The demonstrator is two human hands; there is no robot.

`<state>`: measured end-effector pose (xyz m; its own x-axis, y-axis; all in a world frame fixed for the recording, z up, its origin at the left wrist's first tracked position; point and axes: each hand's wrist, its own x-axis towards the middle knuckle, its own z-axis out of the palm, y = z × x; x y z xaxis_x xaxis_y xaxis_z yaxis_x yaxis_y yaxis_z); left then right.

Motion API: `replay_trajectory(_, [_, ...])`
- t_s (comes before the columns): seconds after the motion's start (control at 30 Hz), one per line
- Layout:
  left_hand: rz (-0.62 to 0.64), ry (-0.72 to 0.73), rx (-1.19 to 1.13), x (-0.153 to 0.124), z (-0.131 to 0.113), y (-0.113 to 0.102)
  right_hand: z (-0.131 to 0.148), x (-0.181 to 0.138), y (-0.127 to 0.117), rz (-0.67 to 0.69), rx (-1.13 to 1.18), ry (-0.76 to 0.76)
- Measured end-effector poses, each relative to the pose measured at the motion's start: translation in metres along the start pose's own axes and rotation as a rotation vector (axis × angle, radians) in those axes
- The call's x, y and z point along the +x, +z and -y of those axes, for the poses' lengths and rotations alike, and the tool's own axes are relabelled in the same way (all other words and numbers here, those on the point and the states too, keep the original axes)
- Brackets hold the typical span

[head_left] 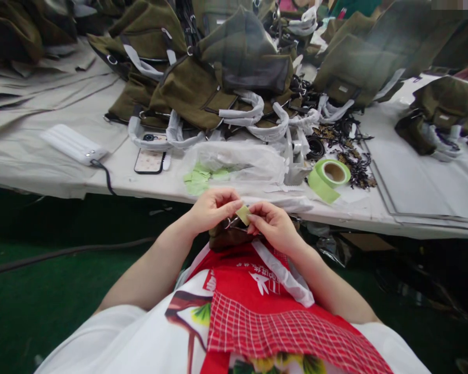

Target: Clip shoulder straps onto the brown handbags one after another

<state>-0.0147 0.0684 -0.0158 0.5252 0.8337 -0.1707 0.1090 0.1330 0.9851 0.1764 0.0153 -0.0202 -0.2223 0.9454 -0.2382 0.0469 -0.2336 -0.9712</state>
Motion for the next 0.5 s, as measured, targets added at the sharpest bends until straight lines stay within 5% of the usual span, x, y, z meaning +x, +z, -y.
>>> replay_trajectory(0.5, [0.127, -0.248, -0.321, 0.000, 0.013, 0.004, -0.002, -0.008, 0.001, -0.129, -0.520, -0.345])
